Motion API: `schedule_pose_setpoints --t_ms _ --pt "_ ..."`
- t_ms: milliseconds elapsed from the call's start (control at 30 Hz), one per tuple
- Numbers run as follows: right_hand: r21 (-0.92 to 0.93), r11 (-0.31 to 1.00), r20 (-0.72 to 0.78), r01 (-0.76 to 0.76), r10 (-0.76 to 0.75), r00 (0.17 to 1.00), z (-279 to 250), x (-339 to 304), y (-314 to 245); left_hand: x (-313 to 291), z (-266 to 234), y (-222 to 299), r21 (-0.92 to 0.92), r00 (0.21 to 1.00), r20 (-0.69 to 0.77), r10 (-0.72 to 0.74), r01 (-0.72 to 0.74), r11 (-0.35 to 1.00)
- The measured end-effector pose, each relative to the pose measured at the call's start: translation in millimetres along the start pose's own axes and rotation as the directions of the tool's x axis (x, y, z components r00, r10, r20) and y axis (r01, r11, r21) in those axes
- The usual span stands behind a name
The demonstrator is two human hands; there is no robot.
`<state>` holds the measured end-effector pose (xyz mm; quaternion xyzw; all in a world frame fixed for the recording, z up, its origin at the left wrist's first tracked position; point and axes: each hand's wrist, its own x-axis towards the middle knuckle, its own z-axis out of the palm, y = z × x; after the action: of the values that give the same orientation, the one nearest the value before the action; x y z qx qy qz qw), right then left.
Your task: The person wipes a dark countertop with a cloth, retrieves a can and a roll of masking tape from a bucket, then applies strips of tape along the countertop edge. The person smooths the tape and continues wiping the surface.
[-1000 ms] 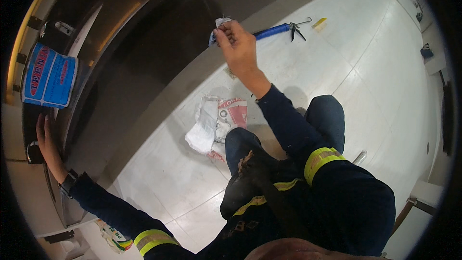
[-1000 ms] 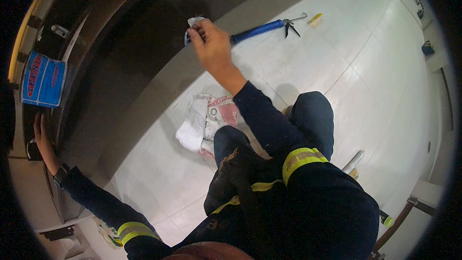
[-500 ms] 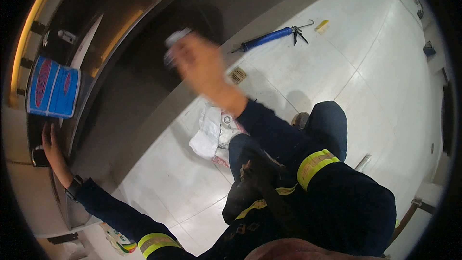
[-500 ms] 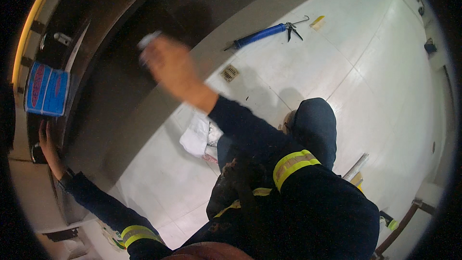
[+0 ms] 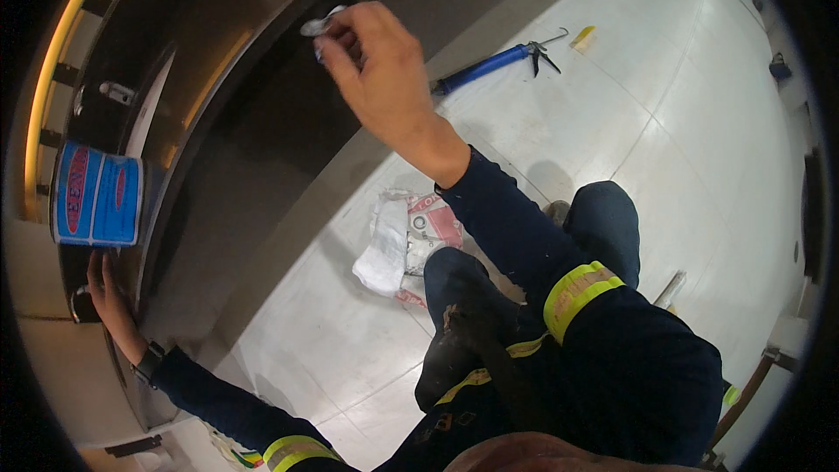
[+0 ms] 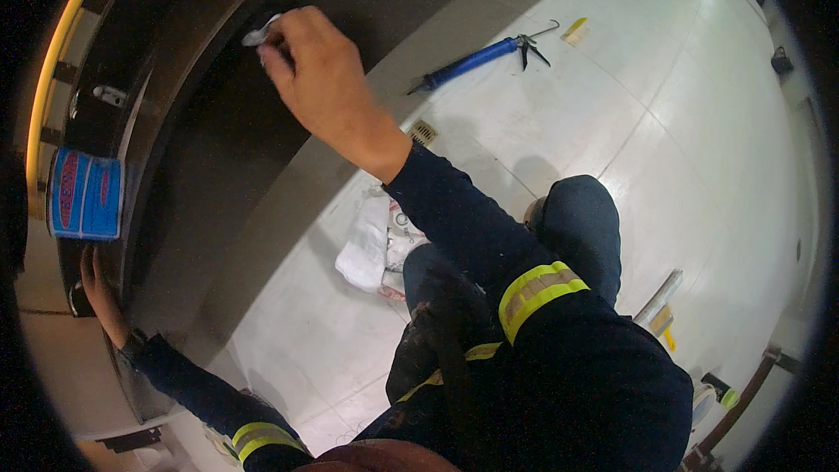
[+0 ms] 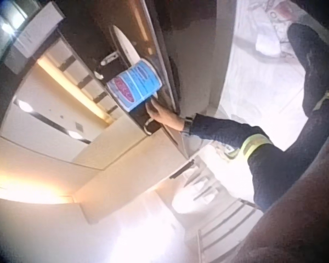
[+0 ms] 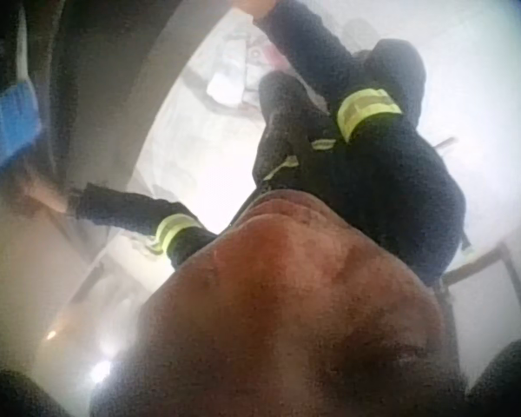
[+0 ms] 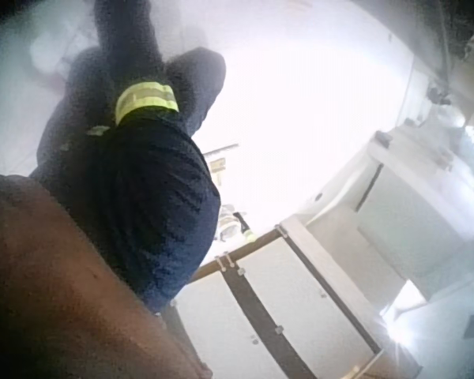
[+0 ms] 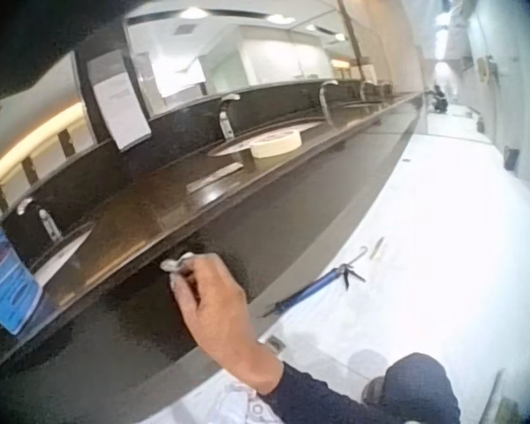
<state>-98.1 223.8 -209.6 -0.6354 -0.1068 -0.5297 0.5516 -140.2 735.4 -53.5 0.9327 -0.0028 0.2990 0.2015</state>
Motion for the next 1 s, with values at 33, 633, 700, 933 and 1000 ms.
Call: schedule_pose_setpoints --t_ms 33,633,700,933,1000 --pt "0.008 1.0 0.033 0.027 -0.027 0.999 0 -2 1 -2 2 10 -0.019 0.998 -0.025 -0.052 0.052 0.998" --pt "-0.429 0.845 0.324 0.321 -0.188 0.927 -28 -44 33 3 -5 -19 0.136 0.997 -0.054 0.051 -0.044 0.99" --pt "-0.482 0.843 0.406 0.239 -0.027 0.914 -36 -79 36 2 -9 -17 0.084 0.998 -0.068 0.018 -0.012 0.996" --pt "-0.378 0.901 0.39 0.213 -0.054 0.919 -31 -100 36 -1 0 -7 0.028 0.996 -0.089 -0.002 0.005 1.0" --pt "-0.313 0.908 0.374 0.278 -0.151 0.915 -15 -57 13 -1 -2 -7 0.014 0.998 -0.068 -0.002 0.003 1.0"
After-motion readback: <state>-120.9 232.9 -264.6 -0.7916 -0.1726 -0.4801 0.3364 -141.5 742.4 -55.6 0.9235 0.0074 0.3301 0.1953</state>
